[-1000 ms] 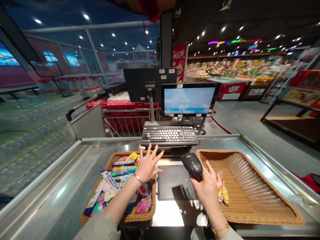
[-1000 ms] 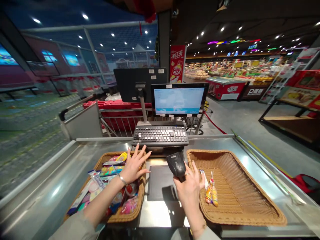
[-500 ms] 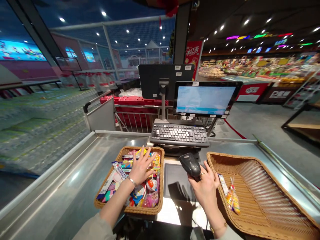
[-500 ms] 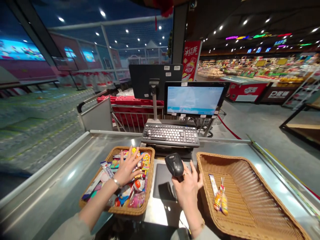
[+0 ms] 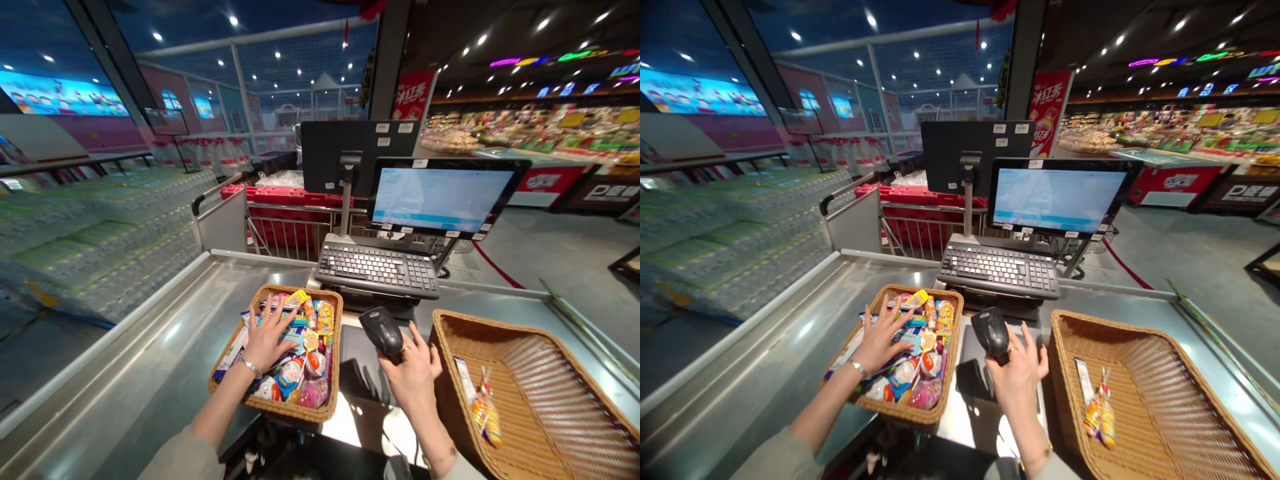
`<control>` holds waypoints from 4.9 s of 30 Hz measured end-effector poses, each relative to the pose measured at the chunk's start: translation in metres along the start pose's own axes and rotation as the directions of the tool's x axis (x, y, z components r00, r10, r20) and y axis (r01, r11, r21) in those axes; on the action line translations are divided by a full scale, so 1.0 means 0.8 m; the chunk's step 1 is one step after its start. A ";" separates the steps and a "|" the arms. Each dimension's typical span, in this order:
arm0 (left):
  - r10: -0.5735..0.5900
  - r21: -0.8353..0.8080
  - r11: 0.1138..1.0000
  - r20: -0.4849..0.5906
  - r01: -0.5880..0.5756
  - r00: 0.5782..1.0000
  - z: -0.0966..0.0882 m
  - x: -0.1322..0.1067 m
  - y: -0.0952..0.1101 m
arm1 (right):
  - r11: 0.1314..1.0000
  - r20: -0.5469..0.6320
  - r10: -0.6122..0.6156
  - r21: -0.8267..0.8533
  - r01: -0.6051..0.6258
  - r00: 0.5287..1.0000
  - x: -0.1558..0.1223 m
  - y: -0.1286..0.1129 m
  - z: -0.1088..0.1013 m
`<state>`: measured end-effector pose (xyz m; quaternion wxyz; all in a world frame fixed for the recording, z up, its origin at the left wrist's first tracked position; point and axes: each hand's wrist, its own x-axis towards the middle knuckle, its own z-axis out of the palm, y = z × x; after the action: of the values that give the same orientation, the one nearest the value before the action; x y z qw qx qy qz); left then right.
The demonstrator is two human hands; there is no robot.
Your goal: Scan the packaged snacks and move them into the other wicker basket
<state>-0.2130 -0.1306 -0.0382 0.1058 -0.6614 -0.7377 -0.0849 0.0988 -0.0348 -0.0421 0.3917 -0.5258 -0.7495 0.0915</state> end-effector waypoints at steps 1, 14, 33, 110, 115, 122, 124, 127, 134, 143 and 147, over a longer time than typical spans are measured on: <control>-0.013 0.003 1.000 0.002 0.013 1.000 0.000 -0.002 -0.003 | 1.000 -0.001 -0.007 0.001 0.007 1.000 0.001 -0.001 0.001; -0.182 0.032 0.983 -0.001 0.182 0.983 0.003 -0.020 -0.067 | 0.999 0.017 -0.035 -0.006 0.035 0.999 0.004 -0.003 0.009; 0.068 0.098 0.993 0.029 -0.070 0.997 -0.015 0.022 -0.072 | 0.996 -0.009 -0.072 -0.057 0.071 0.997 0.001 0.006 0.017; 0.086 -0.094 0.988 -0.320 -0.122 0.943 -0.047 0.105 0.100 | 0.989 -0.089 -0.084 -0.131 0.072 0.992 -0.004 0.025 -0.033; 0.103 -0.114 0.982 -0.339 -0.150 0.935 -0.045 0.114 0.114 | 0.991 -0.046 -0.059 -0.126 0.053 0.997 -0.005 0.023 -0.045; 0.138 -0.128 0.973 -0.339 -0.191 0.931 -0.044 0.123 0.134 | 0.988 -0.041 -0.057 -0.143 0.051 0.998 -0.007 0.022 -0.053; 0.145 -0.125 0.972 -0.341 -0.198 0.929 -0.042 0.126 0.138 | 0.989 -0.041 -0.055 -0.143 0.049 0.998 -0.008 0.021 -0.055; 0.160 -0.115 0.971 -0.341 -0.210 0.926 -0.040 0.129 0.144 | 0.990 -0.031 -0.048 -0.137 0.043 0.998 -0.008 0.018 -0.060; 0.186 -0.124 0.963 -0.345 -0.241 0.920 -0.037 0.134 0.153 | 0.987 -0.002 -0.055 -0.152 0.054 0.998 -0.009 0.018 -0.069; 0.193 -0.127 0.959 -0.358 -0.253 0.913 -0.037 0.138 0.161 | 0.982 -0.009 -0.077 -0.175 0.074 0.997 -0.012 0.023 -0.072; 0.193 -0.134 0.958 -0.357 -0.255 0.914 -0.037 0.138 0.162 | 0.981 -0.006 -0.073 -0.179 0.071 0.997 -0.012 0.022 -0.073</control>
<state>-0.0943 -0.0185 0.0177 0.1814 -0.7238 -0.6168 -0.2505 0.1531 -0.0514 -0.0169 0.3507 -0.5320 -0.7707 0.0063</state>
